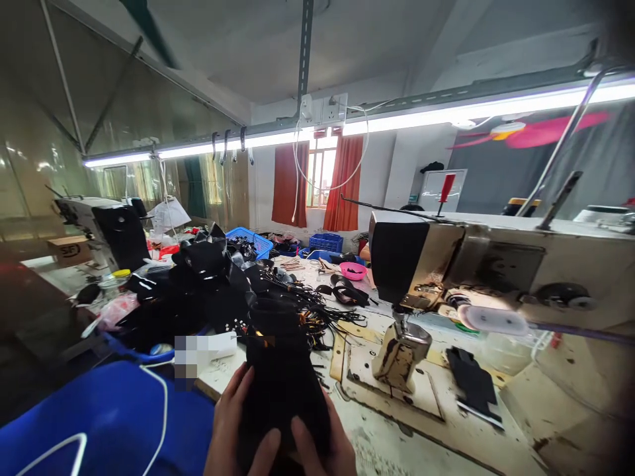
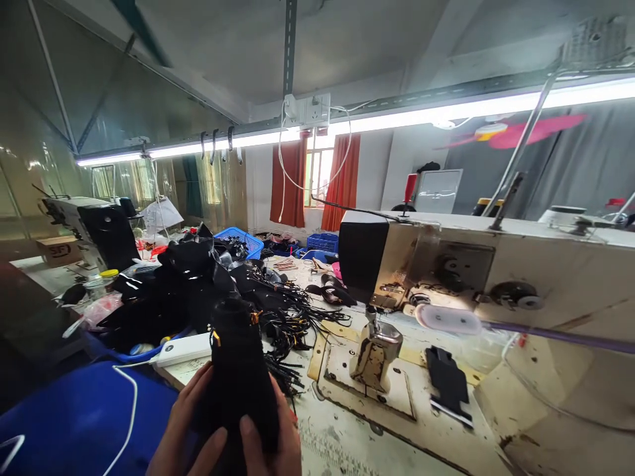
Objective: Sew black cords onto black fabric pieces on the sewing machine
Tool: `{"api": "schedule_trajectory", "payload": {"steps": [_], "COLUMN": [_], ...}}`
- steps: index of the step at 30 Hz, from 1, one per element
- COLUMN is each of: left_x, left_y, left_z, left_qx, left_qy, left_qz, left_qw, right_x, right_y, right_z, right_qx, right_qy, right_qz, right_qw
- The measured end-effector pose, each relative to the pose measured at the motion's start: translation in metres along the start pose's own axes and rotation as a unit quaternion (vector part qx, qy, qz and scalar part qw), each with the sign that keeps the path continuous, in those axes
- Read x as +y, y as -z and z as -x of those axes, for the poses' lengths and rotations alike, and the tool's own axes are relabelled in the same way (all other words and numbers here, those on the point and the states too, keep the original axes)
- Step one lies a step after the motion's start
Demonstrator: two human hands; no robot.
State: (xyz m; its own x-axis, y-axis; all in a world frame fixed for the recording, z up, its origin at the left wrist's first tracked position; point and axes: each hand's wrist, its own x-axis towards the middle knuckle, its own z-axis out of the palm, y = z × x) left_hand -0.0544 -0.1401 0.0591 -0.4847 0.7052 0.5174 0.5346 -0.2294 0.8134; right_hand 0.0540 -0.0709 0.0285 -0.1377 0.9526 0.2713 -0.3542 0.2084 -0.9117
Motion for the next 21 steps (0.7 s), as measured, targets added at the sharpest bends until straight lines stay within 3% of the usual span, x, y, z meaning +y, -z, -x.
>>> {"api": "schedule_trajectory", "payload": {"steps": [3, 9, 14, 21], "left_x": [0.002, 0.015, 0.032, 0.050], "left_y": [-0.001, -0.007, -0.003, 0.002], "left_z": [0.002, 0.004, 0.001, -0.005], "left_qx": [-0.020, -0.038, -0.033, -0.055], "left_qy": [-0.001, 0.046, 0.115, 0.144], "left_qz": [0.006, 0.100, 0.171, 0.228], "left_qw": [1.000, 0.993, 0.978, 0.961], "right_x": [0.008, -0.003, -0.016, -0.010], "right_y": [0.001, -0.001, -0.001, -0.002], "right_z": [-0.002, -0.003, 0.003, 0.015], "right_qx": [-0.005, -0.025, -0.084, -0.116], "right_qy": [0.103, 0.300, 0.331, 0.352], "right_qz": [0.084, 0.191, 0.238, 0.287], "right_qw": [0.991, 0.935, 0.909, 0.883]}}
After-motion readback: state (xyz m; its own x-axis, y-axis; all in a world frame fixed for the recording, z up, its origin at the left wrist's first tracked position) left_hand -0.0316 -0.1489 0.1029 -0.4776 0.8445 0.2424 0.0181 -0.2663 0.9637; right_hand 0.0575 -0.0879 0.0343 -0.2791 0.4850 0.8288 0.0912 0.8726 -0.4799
